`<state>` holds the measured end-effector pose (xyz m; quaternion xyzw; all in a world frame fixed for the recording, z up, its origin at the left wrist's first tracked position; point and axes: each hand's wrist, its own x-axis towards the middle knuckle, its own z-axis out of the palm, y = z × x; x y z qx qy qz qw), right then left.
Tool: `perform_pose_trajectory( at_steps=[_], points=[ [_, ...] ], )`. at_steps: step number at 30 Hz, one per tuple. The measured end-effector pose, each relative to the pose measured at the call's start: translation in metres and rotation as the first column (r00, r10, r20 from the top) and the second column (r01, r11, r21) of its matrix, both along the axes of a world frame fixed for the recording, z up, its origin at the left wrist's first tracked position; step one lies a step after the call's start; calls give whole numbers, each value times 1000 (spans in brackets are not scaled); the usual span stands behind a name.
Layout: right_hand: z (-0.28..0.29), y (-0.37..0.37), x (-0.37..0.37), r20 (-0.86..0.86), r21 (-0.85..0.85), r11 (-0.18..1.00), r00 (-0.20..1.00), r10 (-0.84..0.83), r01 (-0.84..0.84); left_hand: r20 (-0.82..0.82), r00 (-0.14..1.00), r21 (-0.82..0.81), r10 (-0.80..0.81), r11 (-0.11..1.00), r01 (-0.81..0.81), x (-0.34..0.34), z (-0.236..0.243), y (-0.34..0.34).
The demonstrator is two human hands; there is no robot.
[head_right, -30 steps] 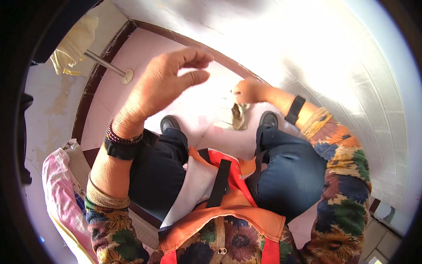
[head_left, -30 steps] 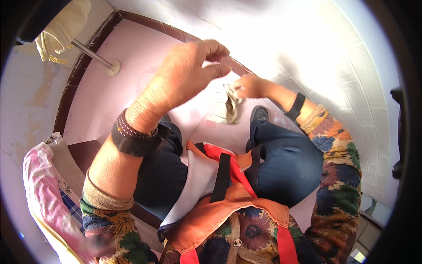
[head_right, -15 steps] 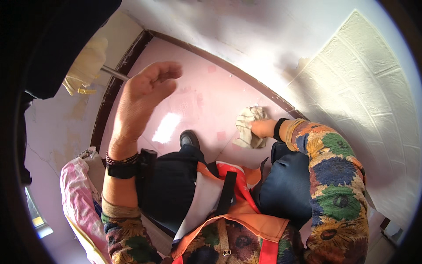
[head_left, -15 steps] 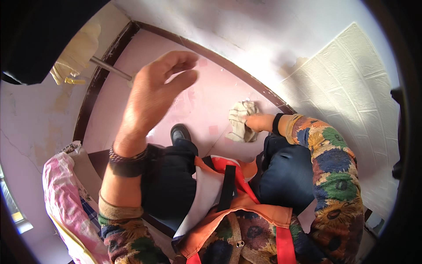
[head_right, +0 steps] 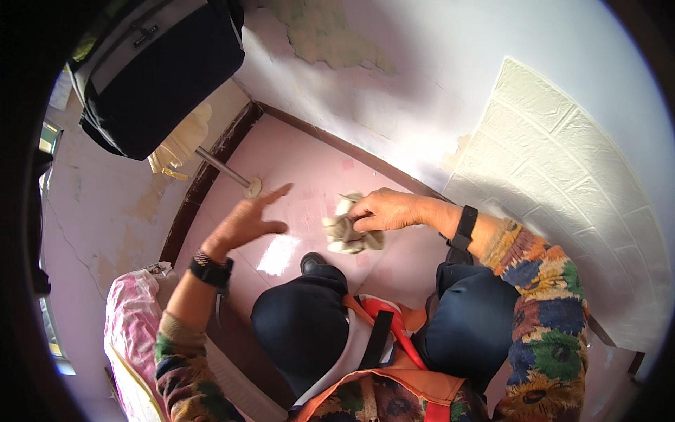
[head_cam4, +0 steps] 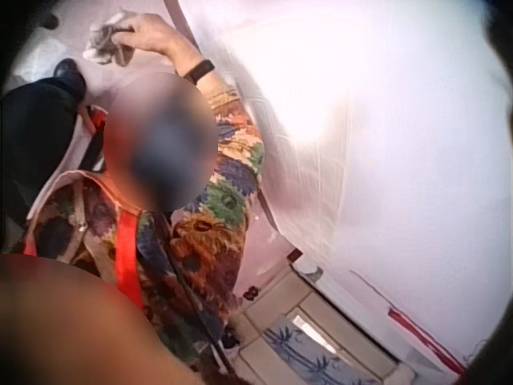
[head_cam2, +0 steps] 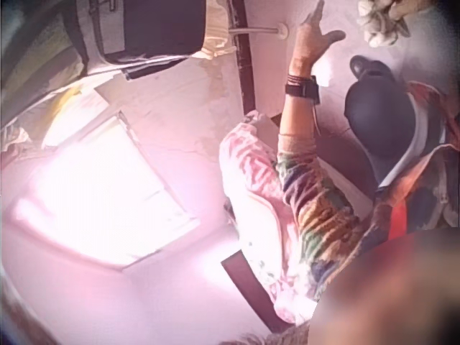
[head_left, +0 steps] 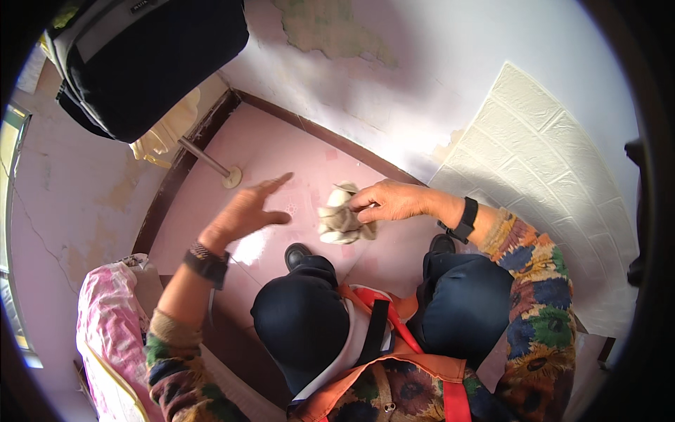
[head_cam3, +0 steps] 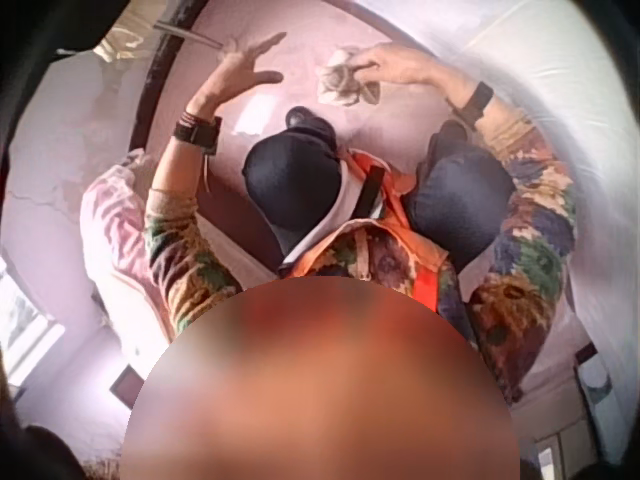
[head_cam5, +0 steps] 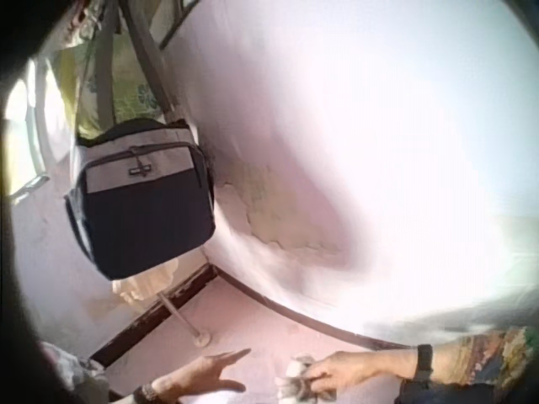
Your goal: The person kneels and applies a white textured wall panel to a wall, smoothing it with both hands to remove air bubbles. They then use a cloth to wipe the wall surface adjacent to the panel.
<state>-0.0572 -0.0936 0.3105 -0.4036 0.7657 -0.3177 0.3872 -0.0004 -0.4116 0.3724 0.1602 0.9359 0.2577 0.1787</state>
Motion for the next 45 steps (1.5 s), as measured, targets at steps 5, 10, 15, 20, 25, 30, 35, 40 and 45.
perform_pose_trajectory(
  at_steps=[5, 10, 15, 20, 25, 30, 35, 40, 45],
  points=[
    [50, -6, 28, 215, -315, 912, 956, -200, 262, -66, 992, 152, -104, 982, 113, -11, -53, 30],
    [58, -12, 32, 310, -515, 780, 925, -218, 356, 329, 944, 524, 40, 824, -218, -30, -77, 47],
    [72, 15, 40, -379, -249, 937, 866, -327, 245, 74, 929, 379, 362, 852, -362, -56, -96, 61],
    [109, 53, 78, -456, -186, 945, 828, -327, 270, -110, 867, 578, 486, 741, -342, -83, -105, 71],
    [116, 52, 76, -572, -122, 960, 772, -277, 253, 266, 759, 724, 595, 396, -564, -127, -150, 79],
    [105, 56, 64, -479, -101, 960, 833, -277, 261, 553, 570, 654, 607, 108, -749, -159, -226, 50],
    [98, 50, 50, -462, -62, 982, 867, -187, 178, 573, 529, 692, 626, -24, -721, -190, -255, 16],
    [87, 43, 26, -420, -67, 984, 890, -178, 165, 529, 530, 703, 663, 7, -711, -232, -269, -16],
    [75, 44, 2, -370, 2, 980, 911, -182, 197, 341, 452, 742, 824, 59, -668, -293, -284, -40]
  ],
)
